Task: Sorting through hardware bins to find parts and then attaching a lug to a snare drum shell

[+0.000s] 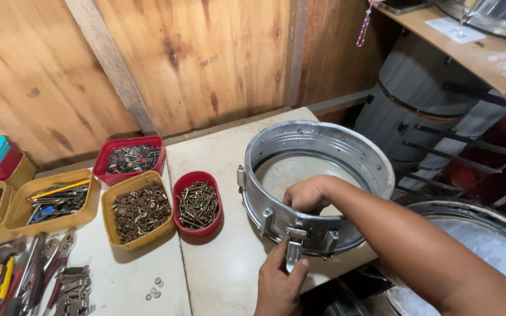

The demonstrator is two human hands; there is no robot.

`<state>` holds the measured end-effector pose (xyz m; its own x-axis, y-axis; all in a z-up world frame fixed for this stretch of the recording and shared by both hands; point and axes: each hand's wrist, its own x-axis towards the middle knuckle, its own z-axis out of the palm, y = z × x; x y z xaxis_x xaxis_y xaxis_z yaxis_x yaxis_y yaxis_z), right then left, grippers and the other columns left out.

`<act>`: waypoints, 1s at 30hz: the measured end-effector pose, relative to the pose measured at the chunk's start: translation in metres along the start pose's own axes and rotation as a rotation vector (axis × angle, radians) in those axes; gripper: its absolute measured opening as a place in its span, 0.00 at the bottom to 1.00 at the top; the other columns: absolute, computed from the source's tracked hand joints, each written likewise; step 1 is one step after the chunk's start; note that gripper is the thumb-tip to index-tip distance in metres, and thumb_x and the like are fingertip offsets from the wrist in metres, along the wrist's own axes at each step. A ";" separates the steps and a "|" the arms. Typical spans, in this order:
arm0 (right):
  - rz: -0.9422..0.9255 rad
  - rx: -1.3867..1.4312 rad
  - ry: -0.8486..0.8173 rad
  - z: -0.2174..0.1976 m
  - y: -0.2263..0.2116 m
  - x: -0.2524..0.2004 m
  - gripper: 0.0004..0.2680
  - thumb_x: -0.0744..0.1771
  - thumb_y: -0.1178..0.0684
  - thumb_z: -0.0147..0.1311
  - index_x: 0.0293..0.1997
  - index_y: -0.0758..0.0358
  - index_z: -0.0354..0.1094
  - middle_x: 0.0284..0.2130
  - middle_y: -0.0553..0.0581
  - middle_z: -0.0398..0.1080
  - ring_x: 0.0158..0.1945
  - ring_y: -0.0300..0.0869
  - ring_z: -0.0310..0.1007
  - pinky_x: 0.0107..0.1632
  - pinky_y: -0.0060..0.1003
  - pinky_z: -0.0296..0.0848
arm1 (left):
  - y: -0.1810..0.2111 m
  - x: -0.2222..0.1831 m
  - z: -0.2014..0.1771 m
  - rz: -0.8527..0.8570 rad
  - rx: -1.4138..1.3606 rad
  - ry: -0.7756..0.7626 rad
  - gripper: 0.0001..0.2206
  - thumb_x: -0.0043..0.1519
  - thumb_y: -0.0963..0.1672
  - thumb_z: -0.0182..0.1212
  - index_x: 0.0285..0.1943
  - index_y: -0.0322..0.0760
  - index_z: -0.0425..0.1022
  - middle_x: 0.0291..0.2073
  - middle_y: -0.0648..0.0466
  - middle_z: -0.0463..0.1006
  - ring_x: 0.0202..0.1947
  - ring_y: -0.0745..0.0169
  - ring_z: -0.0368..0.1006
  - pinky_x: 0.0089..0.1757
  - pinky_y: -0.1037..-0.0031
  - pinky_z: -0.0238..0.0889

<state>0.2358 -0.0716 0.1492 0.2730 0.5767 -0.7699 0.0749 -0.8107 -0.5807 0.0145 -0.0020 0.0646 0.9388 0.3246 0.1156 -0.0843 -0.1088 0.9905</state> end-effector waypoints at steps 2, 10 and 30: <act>-0.017 0.016 0.008 -0.009 0.001 -0.007 0.09 0.63 0.68 0.50 0.42 0.73 0.76 0.29 0.62 0.78 0.29 0.49 0.77 0.32 0.41 0.79 | 0.011 0.005 0.004 0.010 -0.015 0.010 0.29 0.54 0.49 0.64 0.67 0.43 0.74 0.58 0.51 0.82 0.60 0.62 0.76 0.58 0.72 0.65; -0.024 0.141 -0.047 -0.022 0.000 -0.011 0.08 0.64 0.68 0.51 0.43 0.76 0.75 0.33 0.67 0.79 0.35 0.55 0.80 0.38 0.47 0.82 | 0.023 0.014 0.003 0.070 0.120 0.027 0.27 0.54 0.49 0.64 0.65 0.44 0.75 0.49 0.51 0.83 0.53 0.58 0.78 0.53 0.72 0.67; 0.023 0.078 -0.021 -0.020 -0.007 -0.010 0.08 0.63 0.69 0.50 0.40 0.73 0.76 0.28 0.63 0.78 0.29 0.51 0.79 0.31 0.41 0.80 | 0.024 0.014 0.003 0.002 0.124 0.012 0.29 0.52 0.50 0.63 0.67 0.46 0.75 0.51 0.52 0.83 0.54 0.60 0.78 0.55 0.72 0.66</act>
<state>0.2513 -0.0738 0.1664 0.2534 0.5605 -0.7884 -0.0063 -0.8140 -0.5808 0.0263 -0.0025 0.0898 0.9345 0.3355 0.1190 -0.0432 -0.2250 0.9734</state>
